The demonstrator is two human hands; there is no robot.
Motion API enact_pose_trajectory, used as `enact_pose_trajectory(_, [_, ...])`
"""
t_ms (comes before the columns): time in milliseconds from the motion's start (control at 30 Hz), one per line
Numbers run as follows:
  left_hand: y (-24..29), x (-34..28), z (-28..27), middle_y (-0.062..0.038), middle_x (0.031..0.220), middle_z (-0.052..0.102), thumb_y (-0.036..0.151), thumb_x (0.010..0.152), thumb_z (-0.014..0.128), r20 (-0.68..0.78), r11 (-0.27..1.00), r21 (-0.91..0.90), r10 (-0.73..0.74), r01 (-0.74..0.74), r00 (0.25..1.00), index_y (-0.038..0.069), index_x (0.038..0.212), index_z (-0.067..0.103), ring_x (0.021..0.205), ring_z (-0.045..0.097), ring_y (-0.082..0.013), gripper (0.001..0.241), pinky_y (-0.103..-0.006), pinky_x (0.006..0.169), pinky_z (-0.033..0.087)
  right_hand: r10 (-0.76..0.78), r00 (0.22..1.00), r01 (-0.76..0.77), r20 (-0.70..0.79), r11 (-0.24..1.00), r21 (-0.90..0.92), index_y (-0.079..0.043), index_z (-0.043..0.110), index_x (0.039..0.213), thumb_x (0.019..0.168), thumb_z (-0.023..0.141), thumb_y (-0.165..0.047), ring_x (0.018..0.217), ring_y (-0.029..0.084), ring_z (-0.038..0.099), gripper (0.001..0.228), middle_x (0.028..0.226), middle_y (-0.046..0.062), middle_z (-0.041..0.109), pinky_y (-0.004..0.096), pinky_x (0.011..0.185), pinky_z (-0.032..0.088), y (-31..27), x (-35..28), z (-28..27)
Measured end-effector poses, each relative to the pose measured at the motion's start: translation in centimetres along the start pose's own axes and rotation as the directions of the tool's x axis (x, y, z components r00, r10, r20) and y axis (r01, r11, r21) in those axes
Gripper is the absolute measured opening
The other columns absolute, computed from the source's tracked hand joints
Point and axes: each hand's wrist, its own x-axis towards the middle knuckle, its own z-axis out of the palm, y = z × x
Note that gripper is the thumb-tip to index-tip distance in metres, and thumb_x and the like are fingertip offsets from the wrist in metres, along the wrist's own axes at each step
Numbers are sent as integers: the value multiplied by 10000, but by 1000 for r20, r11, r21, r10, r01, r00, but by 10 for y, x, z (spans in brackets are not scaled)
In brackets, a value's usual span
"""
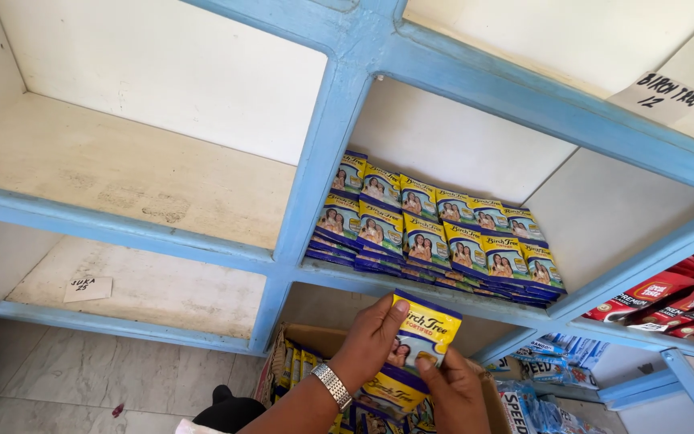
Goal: Stocking milk powder sachets from a cardboard box onto grocery store shelves.
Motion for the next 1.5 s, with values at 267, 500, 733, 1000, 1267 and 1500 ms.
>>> enact_pose_trajectory(267, [9,-11,6,-121,1009,720,325,1068,536,280,941,259,143,-219,949,42,1209,571,882,693,-166,318,-357,785,559,-217,945,286,-244,912,294,-28,635,1207,1046,523,-110,985,182,656,212,1061,89,694,361,909,523,-49,31,-20])
enact_pose_trajectory(500, [28,-10,6,-100,1034,722,295,1038,574,284,929,368,-84,-28,955,49,1207,553,891,725,-167,299,-346,765,581,-294,919,371,-263,872,319,4,637,1079,1074,544,-150,928,146,643,180,1012,78,698,342,878,530,-54,62,-21])
enact_pose_trajectory(733, [-4,2,5,-46,952,687,251,1067,542,172,920,370,-209,133,963,27,1135,546,827,669,-89,234,-262,649,584,-292,909,396,-297,829,396,-11,653,1058,1059,544,-157,886,140,654,182,982,80,697,329,841,542,-51,77,-19])
enact_pose_trajectory(1000, [-17,15,-14,-40,991,741,215,1034,545,80,937,336,-126,92,989,99,1312,572,835,703,-84,303,-261,611,585,-282,933,352,-222,840,414,-16,678,1014,1018,599,-127,856,124,640,136,950,53,699,315,804,541,-65,112,-5])
enact_pose_trajectory(1267, [-2,34,-32,-106,1011,797,180,973,609,-215,919,377,-34,115,976,166,1517,444,768,739,-166,569,-329,549,561,-85,991,108,105,966,-236,-25,762,980,926,728,-192,588,93,464,179,695,-16,597,264,519,358,-134,160,-5])
enact_pose_trajectory(1500, [-44,88,-78,-181,1103,787,91,946,624,-225,821,499,431,-277,874,58,1440,481,988,786,-177,515,-312,801,615,25,979,29,204,965,-259,-19,737,1004,927,738,-188,599,131,665,186,765,69,702,266,499,513,-166,220,26])
